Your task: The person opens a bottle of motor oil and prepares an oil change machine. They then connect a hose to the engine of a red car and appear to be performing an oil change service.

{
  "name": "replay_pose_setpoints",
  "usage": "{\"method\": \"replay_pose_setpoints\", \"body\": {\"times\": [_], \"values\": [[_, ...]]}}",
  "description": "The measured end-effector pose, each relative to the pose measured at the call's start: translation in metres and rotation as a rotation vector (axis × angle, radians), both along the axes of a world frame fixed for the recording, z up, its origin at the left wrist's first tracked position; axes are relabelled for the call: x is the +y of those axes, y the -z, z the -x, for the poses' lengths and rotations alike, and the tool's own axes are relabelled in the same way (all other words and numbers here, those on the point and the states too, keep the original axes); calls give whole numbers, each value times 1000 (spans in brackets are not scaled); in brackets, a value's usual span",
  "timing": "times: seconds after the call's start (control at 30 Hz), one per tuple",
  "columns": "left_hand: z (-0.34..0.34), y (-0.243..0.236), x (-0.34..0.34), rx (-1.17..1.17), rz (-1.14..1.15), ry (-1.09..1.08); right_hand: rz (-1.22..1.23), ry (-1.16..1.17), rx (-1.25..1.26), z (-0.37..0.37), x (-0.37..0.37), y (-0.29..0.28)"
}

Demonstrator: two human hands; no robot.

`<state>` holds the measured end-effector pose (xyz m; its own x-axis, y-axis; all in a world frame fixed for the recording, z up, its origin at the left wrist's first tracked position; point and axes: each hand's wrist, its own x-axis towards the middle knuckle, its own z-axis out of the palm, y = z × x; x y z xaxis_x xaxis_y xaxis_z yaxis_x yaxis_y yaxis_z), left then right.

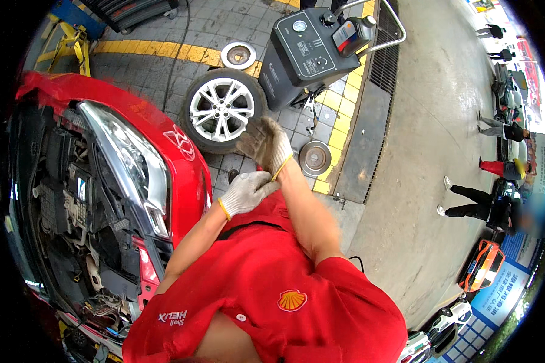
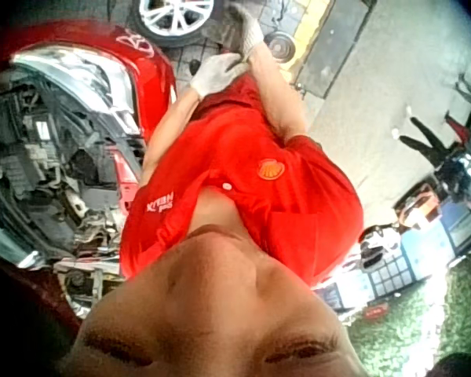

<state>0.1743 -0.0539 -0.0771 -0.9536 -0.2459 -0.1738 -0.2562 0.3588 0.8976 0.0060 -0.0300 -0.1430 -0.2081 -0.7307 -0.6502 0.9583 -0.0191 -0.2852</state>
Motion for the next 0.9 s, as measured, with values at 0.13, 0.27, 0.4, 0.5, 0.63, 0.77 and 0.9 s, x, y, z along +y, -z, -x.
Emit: {"method": "replay_pose_setpoints", "body": {"times": [0.13, 0.27, 0.4, 0.5, 0.63, 0.77, 0.9], "values": [[27, 47, 0, -189, -51, -169, -194, -90, -31, 36, 0, 61], [31, 108, -3, -343, -207, -385, -505, -175, 206, 95, 48, 178], [-10, 185, -3, -602, -274, -444, -929, -392, 735, 178, 141, 341], [-41, 239, 1, -738, -461, -590, -1145, -517, 1216, 230, 162, 388], [-18, 256, -6, -834, -498, -600, -1148, -543, 1193, 292, 136, 386], [27, 273, -10, -869, -448, -451, -977, -729, 1271, 321, 123, 400], [94, 289, -11, -751, -410, -318, -912, -838, 1155, 311, 112, 379]]}}
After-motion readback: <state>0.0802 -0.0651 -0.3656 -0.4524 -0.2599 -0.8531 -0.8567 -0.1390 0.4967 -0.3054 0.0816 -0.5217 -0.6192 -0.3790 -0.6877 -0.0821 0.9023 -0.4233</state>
